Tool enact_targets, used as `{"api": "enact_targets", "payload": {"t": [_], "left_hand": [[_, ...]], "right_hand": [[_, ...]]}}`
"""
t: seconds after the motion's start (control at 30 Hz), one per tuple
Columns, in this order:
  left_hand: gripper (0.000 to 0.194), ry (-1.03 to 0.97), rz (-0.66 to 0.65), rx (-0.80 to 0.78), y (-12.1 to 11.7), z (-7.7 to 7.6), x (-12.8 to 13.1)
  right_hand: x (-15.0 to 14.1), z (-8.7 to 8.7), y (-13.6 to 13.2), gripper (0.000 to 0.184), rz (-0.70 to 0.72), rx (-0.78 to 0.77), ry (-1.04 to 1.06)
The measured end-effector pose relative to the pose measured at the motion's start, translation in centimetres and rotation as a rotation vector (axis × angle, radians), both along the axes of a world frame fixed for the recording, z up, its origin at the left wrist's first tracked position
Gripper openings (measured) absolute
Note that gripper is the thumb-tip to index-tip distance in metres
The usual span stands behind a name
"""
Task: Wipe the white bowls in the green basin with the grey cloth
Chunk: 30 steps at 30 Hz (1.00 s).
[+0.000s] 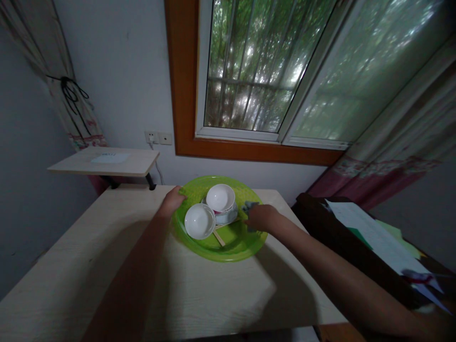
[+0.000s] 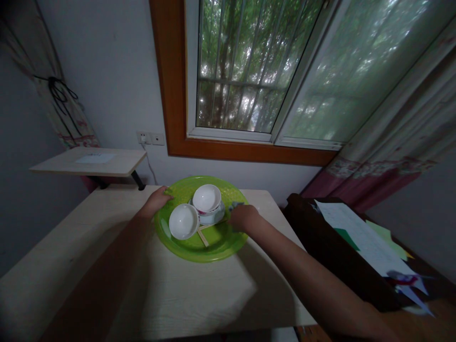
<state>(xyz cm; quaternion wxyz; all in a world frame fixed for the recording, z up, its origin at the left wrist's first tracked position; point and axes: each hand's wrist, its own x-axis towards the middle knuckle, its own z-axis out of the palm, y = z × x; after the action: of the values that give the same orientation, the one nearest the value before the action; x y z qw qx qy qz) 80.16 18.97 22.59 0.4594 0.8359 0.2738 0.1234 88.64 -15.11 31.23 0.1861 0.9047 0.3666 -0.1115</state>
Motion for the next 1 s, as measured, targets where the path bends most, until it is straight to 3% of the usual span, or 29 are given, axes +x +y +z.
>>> {"api": "enact_targets", "payload": {"t": [0.1,0.23,0.47,0.67,1.0], "left_hand": [[0.033,-0.006,-0.003,0.002,0.3,-0.4,0.2],[0.033,-0.021,-0.012,-0.009,0.4,-0.5,0.1],[0.034,-0.022,-0.015,-0.012,0.2,-0.3,0.0],[0.033,-0.036,-0.020,-0.033,0.0,0.0,-0.1],[0.050,-0.094,-0.031,-0.068,-0.8,0.7,-0.5]], "right_hand": [[1.1,-1.5,0.3,0.035,0.038,-0.050,-0.057],[3.2,-3.1,0.5,0.037,0.182,0.013,-0.108],[5.7,-3.9,2.4,0.047,0.301,0.110,-0.149],[5.1,-4.2,3.5,0.049,0.282,0.124,-0.191],[1.4,-3.4,1.1,0.038,0.114,-0.016,-0.102]]}}
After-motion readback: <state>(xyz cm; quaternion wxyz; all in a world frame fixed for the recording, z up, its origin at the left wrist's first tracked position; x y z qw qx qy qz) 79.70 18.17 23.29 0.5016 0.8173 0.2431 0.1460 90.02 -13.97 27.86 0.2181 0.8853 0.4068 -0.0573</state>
